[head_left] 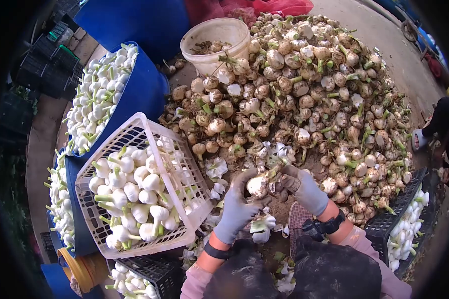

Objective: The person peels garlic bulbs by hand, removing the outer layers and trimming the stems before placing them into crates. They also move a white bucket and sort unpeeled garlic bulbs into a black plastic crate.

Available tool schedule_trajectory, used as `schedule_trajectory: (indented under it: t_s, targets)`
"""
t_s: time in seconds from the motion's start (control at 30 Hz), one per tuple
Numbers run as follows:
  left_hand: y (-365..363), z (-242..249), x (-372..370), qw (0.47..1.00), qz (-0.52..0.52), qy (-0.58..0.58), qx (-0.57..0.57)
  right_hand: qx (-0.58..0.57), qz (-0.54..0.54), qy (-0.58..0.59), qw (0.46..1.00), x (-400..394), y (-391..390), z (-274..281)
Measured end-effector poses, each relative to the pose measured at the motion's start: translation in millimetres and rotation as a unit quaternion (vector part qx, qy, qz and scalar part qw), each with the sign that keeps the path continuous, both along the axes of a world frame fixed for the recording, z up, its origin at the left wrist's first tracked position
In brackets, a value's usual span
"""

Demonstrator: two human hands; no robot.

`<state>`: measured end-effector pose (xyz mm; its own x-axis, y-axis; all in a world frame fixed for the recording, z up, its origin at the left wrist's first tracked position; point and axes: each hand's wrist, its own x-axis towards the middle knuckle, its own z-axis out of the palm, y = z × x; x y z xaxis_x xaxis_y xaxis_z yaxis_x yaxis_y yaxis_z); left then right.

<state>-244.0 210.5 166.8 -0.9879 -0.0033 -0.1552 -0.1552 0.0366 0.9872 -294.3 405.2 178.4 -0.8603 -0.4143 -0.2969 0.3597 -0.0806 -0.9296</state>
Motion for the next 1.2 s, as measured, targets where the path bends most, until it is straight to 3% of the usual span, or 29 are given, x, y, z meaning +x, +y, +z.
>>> schedule_trajectory:
  t_s: [0.03, 0.07, 0.13, 0.2, 0.3, 0.4, 0.47, 0.53, 0.57, 0.6, 0.67, 0.73, 0.8, 0.83, 0.87, 0.93, 0.97, 1.0, 1.07, 1.13, 1.2]
  targets:
    - [-2.1, 1.5, 2.3, 0.991, -0.023, 0.080, -0.108, -0.015, 0.093, -0.074, 0.993, 1.6, 2.9, -4.5]
    - [1.7, -2.9, 4.8, 0.987, -0.027, 0.114, -0.114, 0.049, 0.091, -0.056, 0.993, 7.7, -8.1, -2.4]
    - [-1.7, -5.3, 10.2, 0.981, -0.033, 0.106, -0.158, 0.069, 0.069, -0.130, 0.987, 11.0, -16.4, -4.3]
    - [1.1, -11.1, 14.6, 0.969, -0.007, 0.121, -0.215, 0.074, 0.040, -0.116, 0.990, 19.2, -22.7, -11.4]
    - [2.7, -21.1, 18.5, 0.996, 0.002, 0.036, -0.084, 0.083, 0.092, -0.087, 0.989, 17.6, -17.4, -3.5]
    - [5.7, -15.4, 19.8, 0.997, 0.031, -0.050, 0.059, 0.030, 0.071, -0.124, 0.989, 19.7, -21.6, 9.4]
    - [5.0, -7.0, 20.5, 0.991, 0.048, -0.095, 0.086, 0.033, 0.074, -0.165, 0.983, 21.7, -20.8, 4.7]
    - [-0.5, -12.2, 25.9, 0.980, 0.052, -0.110, 0.156, 0.207, 0.105, 0.009, 0.973, 28.0, -21.0, -25.6]
    - [-4.4, -7.7, 26.0, 0.961, 0.055, -0.155, 0.221, 0.341, 0.152, 0.205, 0.905, 26.9, -18.7, -26.6]
    - [-4.1, -13.8, 29.2, 0.969, 0.050, -0.142, 0.196, 0.343, 0.152, 0.198, 0.906, 27.0, -18.6, -26.3]
    - [-11.5, -18.3, 32.4, 0.904, 0.000, -0.219, 0.367, 0.412, 0.093, 0.345, 0.838, 29.9, -21.8, -23.9]
    - [-3.2, -14.1, 31.1, 0.916, 0.020, -0.252, 0.313, 0.422, 0.100, 0.351, 0.830, 30.2, -20.9, -28.9]
    - [-2.5, -10.6, 29.0, 0.937, -0.010, -0.207, 0.282, 0.253, -0.012, 0.318, 0.913, 27.4, -21.9, -37.8]
    - [-10.9, -23.7, 33.8, 0.931, -0.071, -0.181, 0.308, 0.253, -0.014, 0.317, 0.914, 27.3, -21.1, -39.1]
    - [-5.3, -20.2, 33.3, 0.932, -0.073, -0.179, 0.306, 0.196, 0.019, 0.186, 0.963, 24.7, -19.0, -39.6]
    - [8.4, -9.7, 29.6, 0.976, -0.001, -0.173, 0.133, 0.064, 0.086, -0.081, 0.991, 17.3, -16.3, -40.7]
    - [4.8, -21.4, 26.6, 0.985, 0.006, -0.131, 0.108, 0.116, 0.080, -0.060, 0.988, 17.7, -17.2, -46.4]
    - [-0.9, -25.1, 25.9, 0.997, -0.030, -0.046, -0.049, 0.167, 0.072, -0.039, 0.983, 19.6, -19.6, -45.9]
    - [-9.2, -7.5, 27.6, 0.971, 0.065, -0.193, 0.123, 0.042, 0.049, -0.091, 0.994, 21.9, -14.8, -29.3]
    - [-9.6, -12.8, 23.5, 0.995, 0.092, -0.029, 0.026, 0.037, 0.107, -0.037, 0.993, 34.9, -16.6, -18.3]
    - [-11.1, -4.5, 11.7, 0.968, -0.043, 0.172, -0.176, 0.137, 0.125, -0.013, 0.983, 33.3, -16.1, -19.8]
